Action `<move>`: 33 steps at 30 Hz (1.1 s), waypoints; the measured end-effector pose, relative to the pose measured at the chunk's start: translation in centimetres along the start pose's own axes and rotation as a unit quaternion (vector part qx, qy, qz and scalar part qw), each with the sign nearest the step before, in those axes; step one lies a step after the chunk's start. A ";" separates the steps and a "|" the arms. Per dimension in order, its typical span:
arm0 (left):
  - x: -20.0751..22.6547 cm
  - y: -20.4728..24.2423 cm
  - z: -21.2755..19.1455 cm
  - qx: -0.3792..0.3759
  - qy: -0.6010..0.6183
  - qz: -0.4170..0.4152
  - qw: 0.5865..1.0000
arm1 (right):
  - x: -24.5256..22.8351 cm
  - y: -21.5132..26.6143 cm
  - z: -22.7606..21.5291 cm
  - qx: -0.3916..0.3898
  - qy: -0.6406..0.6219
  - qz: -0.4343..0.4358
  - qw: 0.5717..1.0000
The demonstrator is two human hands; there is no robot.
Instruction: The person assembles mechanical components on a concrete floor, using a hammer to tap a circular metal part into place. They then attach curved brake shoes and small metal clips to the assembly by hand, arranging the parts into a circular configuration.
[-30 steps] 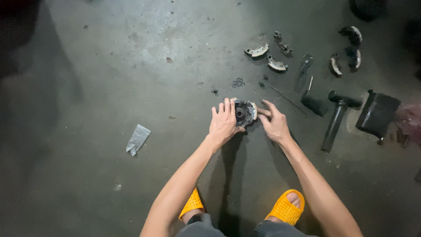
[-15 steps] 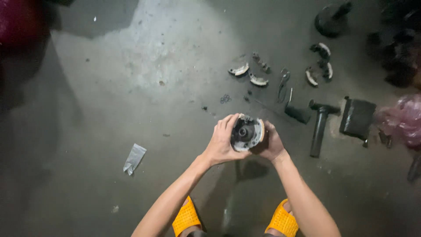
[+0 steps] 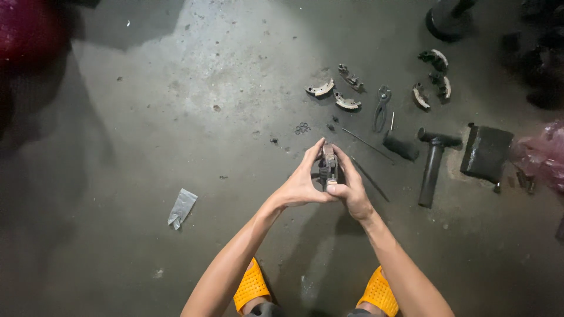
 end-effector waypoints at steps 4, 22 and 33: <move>0.2 0.1 0.0 0.015 0.067 -0.014 0.998 | 1.8 0.1 -0.7 0.038 -0.056 0.034 0.997; -0.5 1.0 0.1 0.080 0.066 -0.033 0.994 | 0.6 -0.1 0.9 0.064 -0.079 0.032 0.994; -7.8 -4.4 -0.1 0.012 -0.626 0.033 0.779 | 2.7 -3.5 -5.4 0.013 0.412 0.062 0.909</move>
Point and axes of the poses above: each hand's wrist, its own y-axis away from the middle knuckle, its own z-axis out of the palm, x = y × z, the point moved 7 cm from there along -y, towards the middle knuckle, and after that the axes turned 8 degrees about -z, right-handed, at the moved point
